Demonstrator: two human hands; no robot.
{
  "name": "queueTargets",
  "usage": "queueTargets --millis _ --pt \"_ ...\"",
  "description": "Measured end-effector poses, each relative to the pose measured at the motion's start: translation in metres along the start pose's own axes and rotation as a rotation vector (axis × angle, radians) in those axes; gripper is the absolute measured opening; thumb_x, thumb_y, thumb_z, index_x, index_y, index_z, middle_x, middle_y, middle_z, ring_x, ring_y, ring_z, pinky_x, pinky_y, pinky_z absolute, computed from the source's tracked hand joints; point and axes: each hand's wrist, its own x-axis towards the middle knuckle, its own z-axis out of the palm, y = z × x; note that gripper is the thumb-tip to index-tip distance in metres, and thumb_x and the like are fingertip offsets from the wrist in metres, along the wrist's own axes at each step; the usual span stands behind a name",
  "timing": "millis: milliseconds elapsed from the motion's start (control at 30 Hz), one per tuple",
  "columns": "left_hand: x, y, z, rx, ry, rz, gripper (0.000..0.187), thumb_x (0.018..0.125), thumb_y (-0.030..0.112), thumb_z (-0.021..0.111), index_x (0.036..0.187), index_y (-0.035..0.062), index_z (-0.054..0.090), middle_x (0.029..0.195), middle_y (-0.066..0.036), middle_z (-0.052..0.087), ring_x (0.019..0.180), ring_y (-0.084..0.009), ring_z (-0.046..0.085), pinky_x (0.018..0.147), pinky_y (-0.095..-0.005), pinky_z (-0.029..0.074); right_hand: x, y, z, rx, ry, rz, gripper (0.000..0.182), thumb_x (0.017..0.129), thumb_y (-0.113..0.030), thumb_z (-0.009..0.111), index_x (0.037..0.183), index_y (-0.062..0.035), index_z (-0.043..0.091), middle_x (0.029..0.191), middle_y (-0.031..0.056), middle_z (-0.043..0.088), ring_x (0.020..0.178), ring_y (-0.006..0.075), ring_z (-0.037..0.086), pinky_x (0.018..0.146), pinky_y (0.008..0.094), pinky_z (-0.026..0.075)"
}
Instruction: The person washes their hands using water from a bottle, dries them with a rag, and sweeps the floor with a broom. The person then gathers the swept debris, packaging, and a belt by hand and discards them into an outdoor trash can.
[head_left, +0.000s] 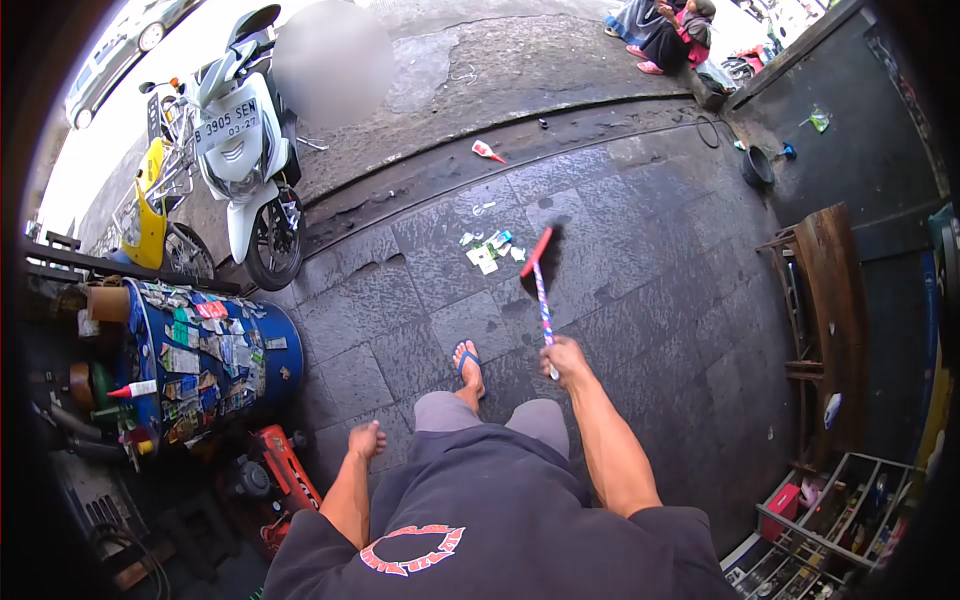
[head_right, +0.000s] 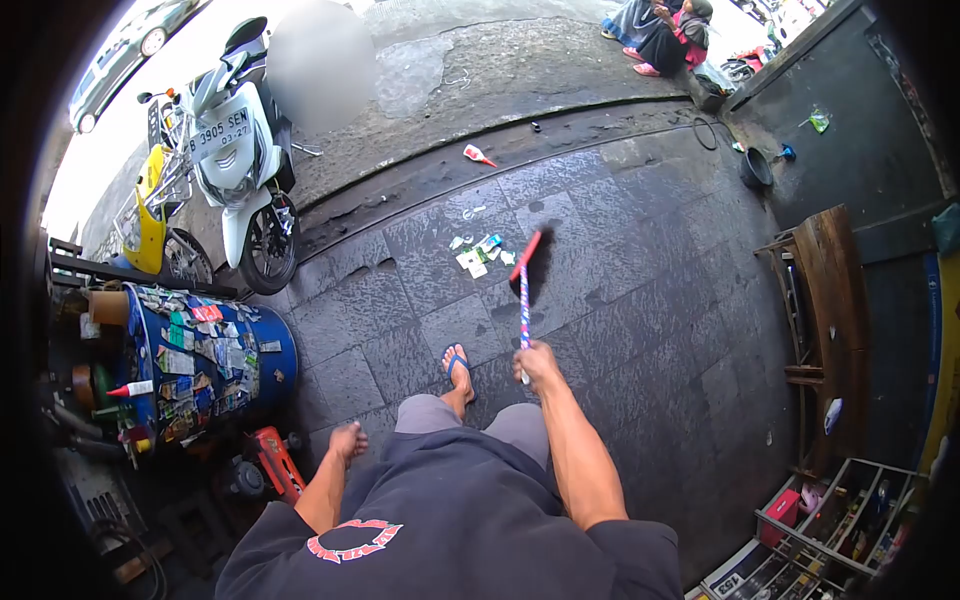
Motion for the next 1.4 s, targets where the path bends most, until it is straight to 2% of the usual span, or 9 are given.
queueTargets --millis 233,467,733,967,1033,1067,1100,1167,1400 --pt "0.000 0.170 -0.017 -0.128 0.153 0.246 0.031 0.093 0.029 0.052 0.101 -0.0002 0.060 0.080 -0.008 0.063 0.060 -0.0139 0.058 0.051 -0.0273 0.047 0.076 -0.103 0.081 -0.120 -0.114 -0.074 0.041 0.081 0.004 0.051 0.121 0.0045 0.043 0.065 0.0030 0.048 0.047 0.0107 0.047 0.037 0.0264 0.038" --pt "-0.018 0.143 0.032 -0.194 0.309 -0.020 0.035 0.094 0.030 0.052 0.109 -0.0008 0.059 0.081 -0.008 0.062 0.061 -0.0144 0.058 0.051 -0.0269 0.047 0.012 -0.182 -0.010 -0.368 -0.278 -0.077 0.059 0.084 0.003 0.051 0.139 -0.0012 0.032 0.067 0.0005 0.047 0.046 0.0084 0.045 0.037 0.0247 0.037" --pt "-0.111 0.109 0.259 -0.561 0.269 -0.330 0.032 0.092 0.031 0.057 0.110 0.0051 0.060 0.083 -0.007 0.064 0.063 -0.0155 0.060 0.051 -0.0283 0.048 0.053 -0.297 -0.041 -0.439 -0.378 0.399 0.061 0.085 0.002 0.052 0.140 0.0025 0.026 0.070 0.0028 0.047 0.050 0.0108 0.046 0.039 0.0272 0.038" --pt "-0.157 0.136 0.319 -0.657 0.389 -0.364 0.034 0.093 0.031 0.055 0.111 0.0039 0.059 0.085 -0.006 0.064 0.066 -0.0151 0.061 0.054 -0.0283 0.049 0.178 -0.283 0.041 -0.428 -0.527 0.157 0.050 0.086 0.002 0.050 0.134 -0.0009 0.036 0.063 0.0012 0.045 0.045 0.0095 0.044 0.038 0.0263 0.035" --pt "-0.160 0.134 0.323 -0.708 0.429 -0.361 0.034 0.093 0.031 0.054 0.111 0.0031 0.059 0.086 -0.007 0.064 0.067 -0.0154 0.061 0.055 -0.0284 0.049 0.182 -0.316 0.042 -0.655 -0.597 0.098 0.064 0.084 0.000 0.050 0.144 -0.0023 0.027 0.065 0.0039 0.051 0.047 0.0126 0.049 0.039 0.0293 0.039" --pt "-0.159 0.131 0.326 -0.738 0.432 -0.365 0.036 0.093 0.031 0.054 0.115 0.0033 0.056 0.087 -0.007 0.063 0.068 -0.0162 0.060 0.057 -0.0289 0.049 0.171 -0.338 0.039 -0.783 -0.619 -0.054 0.052 0.087 -0.002 0.052 0.137 0.0003 0.036 0.064 0.0012 0.046 0.046 0.0079 0.044 0.037 0.0258 0.036" --pt "-0.157 0.130 0.329 -0.768 0.433 -0.365 0.038 0.093 0.031 0.053 0.119 0.0034 0.053 0.089 -0.008 0.063 0.068 -0.0170 0.060 0.058 -0.0293 0.049 0.190 -0.343 0.019 -1.074 -0.630 -0.264 0.056 0.085 -0.008 0.048 0.139 0.0012 0.036 0.074 0.0141 0.062 0.053 0.0185 0.060 0.048 0.0331 0.047" --pt "-0.155 0.136 0.340 -0.792 0.442 -0.374 0.037 0.093 0.031 0.053 0.119 0.0037 0.054 0.088 -0.008 0.063 0.068 -0.0167 0.060 0.057 -0.0293 0.049 0.150 -0.401 0.012 -1.255 -0.662 -0.415 0.056 0.084 -0.013 0.050 0.136 0.0022 0.040 0.076 0.0157 0.064 0.053 0.0191 0.059 0.050 0.0356 0.047" --pt "-0.119 0.145 0.384 -0.838 0.395 -0.381 0.033 0.093 0.032 0.054 0.107 0.0028 0.061 0.083 -0.007 0.065 0.062 -0.0142 0.061 0.053 -0.0280 0.050 0.150 -0.430 0.031 -1.237 -0.816 0.033 0.057 0.083 -0.005 0.057 0.137 0.0023 0.040 0.071 0.0056 0.057 0.049 0.0110 0.049 0.041 0.0278 0.039"
